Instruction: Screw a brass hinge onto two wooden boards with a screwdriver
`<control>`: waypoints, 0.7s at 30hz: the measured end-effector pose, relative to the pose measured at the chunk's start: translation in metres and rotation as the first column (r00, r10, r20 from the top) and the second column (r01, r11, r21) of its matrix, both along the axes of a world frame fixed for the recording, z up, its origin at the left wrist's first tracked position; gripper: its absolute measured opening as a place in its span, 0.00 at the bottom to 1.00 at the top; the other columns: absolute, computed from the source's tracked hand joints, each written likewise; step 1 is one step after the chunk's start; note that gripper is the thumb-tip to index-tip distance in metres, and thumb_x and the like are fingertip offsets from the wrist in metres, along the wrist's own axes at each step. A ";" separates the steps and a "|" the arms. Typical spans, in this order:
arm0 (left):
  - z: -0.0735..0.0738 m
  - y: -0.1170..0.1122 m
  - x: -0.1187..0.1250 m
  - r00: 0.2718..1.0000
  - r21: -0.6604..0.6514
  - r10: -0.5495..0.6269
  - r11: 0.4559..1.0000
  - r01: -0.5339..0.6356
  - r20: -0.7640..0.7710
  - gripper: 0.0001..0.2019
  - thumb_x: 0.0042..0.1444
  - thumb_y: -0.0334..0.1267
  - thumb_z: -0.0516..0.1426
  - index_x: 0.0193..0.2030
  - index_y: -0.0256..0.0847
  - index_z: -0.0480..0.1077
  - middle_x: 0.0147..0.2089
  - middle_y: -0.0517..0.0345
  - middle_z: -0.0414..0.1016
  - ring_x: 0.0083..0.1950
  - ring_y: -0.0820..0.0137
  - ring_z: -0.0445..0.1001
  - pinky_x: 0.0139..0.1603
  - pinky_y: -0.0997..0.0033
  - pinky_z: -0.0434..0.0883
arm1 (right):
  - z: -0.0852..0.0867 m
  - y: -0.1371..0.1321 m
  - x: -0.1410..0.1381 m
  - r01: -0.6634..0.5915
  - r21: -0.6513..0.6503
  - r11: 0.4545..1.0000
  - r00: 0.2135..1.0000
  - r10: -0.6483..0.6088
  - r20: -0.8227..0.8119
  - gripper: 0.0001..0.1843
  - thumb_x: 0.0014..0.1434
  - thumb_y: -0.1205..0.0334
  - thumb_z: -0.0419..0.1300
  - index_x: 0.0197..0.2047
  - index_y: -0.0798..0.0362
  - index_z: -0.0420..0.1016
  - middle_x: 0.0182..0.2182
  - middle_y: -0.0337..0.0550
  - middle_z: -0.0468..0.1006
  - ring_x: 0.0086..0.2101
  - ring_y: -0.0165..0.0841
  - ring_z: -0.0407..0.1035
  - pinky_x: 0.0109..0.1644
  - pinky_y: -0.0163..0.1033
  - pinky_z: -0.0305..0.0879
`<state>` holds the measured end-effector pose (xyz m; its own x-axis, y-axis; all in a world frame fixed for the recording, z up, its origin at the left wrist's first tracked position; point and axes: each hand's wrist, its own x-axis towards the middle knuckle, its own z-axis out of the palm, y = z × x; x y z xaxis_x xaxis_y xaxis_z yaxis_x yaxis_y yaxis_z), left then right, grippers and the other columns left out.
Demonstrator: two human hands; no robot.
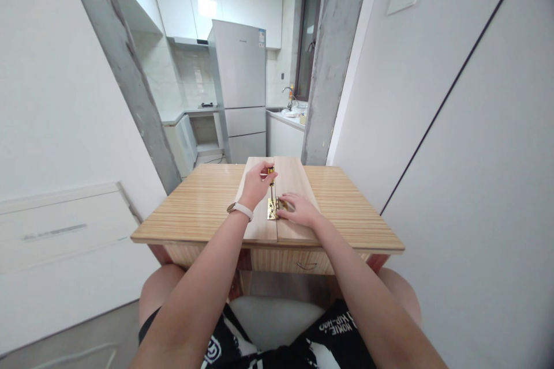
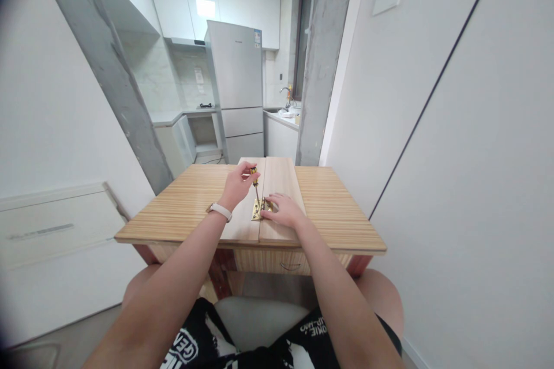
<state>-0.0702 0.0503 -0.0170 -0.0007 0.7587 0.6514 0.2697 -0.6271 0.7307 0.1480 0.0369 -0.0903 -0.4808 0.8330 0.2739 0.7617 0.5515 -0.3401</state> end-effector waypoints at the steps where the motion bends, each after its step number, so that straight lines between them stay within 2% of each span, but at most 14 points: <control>1: -0.001 0.001 0.000 0.999 0.003 -0.033 0.999 0.033 0.003 0.10 0.64 0.37 0.64 0.51 0.42 0.77 0.54 0.48 0.83 0.49 0.65 0.83 0.50 0.64 0.82 | -0.001 0.001 0.000 0.000 0.001 1.000 1.000 0.000 -0.002 0.36 0.67 0.33 0.61 0.70 0.45 0.76 0.69 0.47 0.73 0.70 0.45 0.63 0.76 0.51 0.54; 5: -0.002 0.002 0.002 0.986 0.018 -0.163 0.986 0.163 0.018 0.10 0.69 0.34 0.58 0.55 0.42 0.75 0.60 0.46 0.81 0.59 0.64 0.81 0.61 0.60 0.78 | -0.006 0.005 0.002 -0.018 0.010 1.000 1.000 0.019 -0.017 0.33 0.69 0.37 0.61 0.69 0.45 0.76 0.69 0.46 0.74 0.70 0.45 0.64 0.76 0.51 0.54; 8: -0.002 0.001 0.004 0.979 0.011 -0.192 0.981 0.192 0.064 0.12 0.69 0.34 0.58 0.57 0.42 0.74 0.56 0.47 0.83 0.57 0.65 0.82 0.62 0.60 0.77 | -0.010 0.009 0.003 -0.033 0.020 0.999 0.999 0.034 -0.041 0.33 0.68 0.39 0.63 0.69 0.45 0.77 0.68 0.47 0.74 0.69 0.47 0.64 0.76 0.53 0.55; 11: 0.000 -0.002 0.004 0.986 -0.012 -0.139 0.990 0.141 0.090 0.16 0.68 0.34 0.60 0.61 0.43 0.74 0.50 0.50 0.84 0.51 0.66 0.83 0.53 0.65 0.80 | -0.012 0.011 0.003 -0.036 0.030 0.999 0.998 0.038 -0.055 0.33 0.67 0.39 0.63 0.69 0.46 0.77 0.68 0.48 0.75 0.69 0.48 0.65 0.76 0.54 0.56; 14: 0.003 -0.004 0.004 0.999 0.011 -0.032 0.999 0.032 0.018 0.14 0.66 0.34 0.62 0.57 0.45 0.79 0.49 0.52 0.83 0.46 0.68 0.81 0.46 0.69 0.80 | -0.012 0.011 0.003 -0.038 0.035 0.999 0.998 0.040 -0.057 0.33 0.66 0.39 0.64 0.68 0.46 0.78 0.68 0.48 0.75 0.69 0.49 0.65 0.76 0.54 0.56; 17: 0.003 -0.004 0.002 1.000 0.042 -0.002 0.999 0.003 -0.024 0.11 0.66 0.35 0.62 0.53 0.44 0.81 0.50 0.51 0.83 0.46 0.68 0.81 0.48 0.68 0.80 | -0.010 0.009 0.002 -0.031 0.040 0.999 0.996 0.035 -0.077 0.32 0.65 0.41 0.65 0.67 0.47 0.77 0.66 0.49 0.76 0.66 0.48 0.69 0.73 0.54 0.60; 21: 0.000 -0.002 0.002 0.996 0.023 -0.067 0.997 0.069 -0.062 0.15 0.69 0.36 0.59 0.59 0.45 0.79 0.56 0.50 0.83 0.52 0.65 0.82 0.53 0.65 0.79 | -0.008 0.007 0.002 -0.012 0.034 0.999 0.995 0.016 -0.099 0.33 0.64 0.41 0.66 0.66 0.49 0.77 0.65 0.51 0.77 0.63 0.49 0.71 0.71 0.54 0.61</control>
<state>-0.0686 0.0484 -0.0167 0.0906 0.7388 0.6678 0.2697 -0.6637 0.6977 0.1496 0.0443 -0.0984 -0.4613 0.8160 0.3482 0.7173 0.5740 -0.3949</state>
